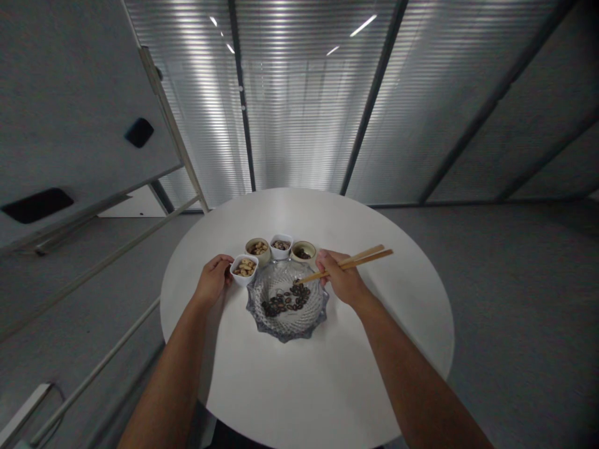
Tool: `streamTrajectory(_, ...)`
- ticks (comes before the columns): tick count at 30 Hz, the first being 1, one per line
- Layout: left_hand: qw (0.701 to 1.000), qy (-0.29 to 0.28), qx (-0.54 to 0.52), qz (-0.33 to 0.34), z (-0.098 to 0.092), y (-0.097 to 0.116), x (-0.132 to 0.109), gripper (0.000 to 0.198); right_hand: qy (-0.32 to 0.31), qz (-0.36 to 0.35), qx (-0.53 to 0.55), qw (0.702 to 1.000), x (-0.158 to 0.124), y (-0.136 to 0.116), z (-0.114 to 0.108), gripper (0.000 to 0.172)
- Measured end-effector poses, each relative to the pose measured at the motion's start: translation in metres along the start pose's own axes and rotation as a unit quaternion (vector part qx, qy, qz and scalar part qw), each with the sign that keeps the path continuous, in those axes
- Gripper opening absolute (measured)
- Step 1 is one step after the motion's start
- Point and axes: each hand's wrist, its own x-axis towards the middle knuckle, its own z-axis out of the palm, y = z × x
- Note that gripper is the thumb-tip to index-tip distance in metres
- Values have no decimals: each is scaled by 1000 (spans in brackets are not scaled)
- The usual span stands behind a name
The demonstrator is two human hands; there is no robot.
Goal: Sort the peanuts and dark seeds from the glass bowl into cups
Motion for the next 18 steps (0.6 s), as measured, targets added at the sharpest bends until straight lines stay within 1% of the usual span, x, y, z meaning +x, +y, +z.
streamTrajectory(6,1000,-2,2,-1,0,2,-2,19,-14,-4,-13,1000,-1,1,7,59)
streamTrajectory(12,1000,5,-6,-1,1,2,-1,19,-47,-7,4,999,-1,-2,9,59)
streamTrajectory(18,1000,2,5,0,1,3,-1,18,-16,-2,10,1000,-2,1,7,60)
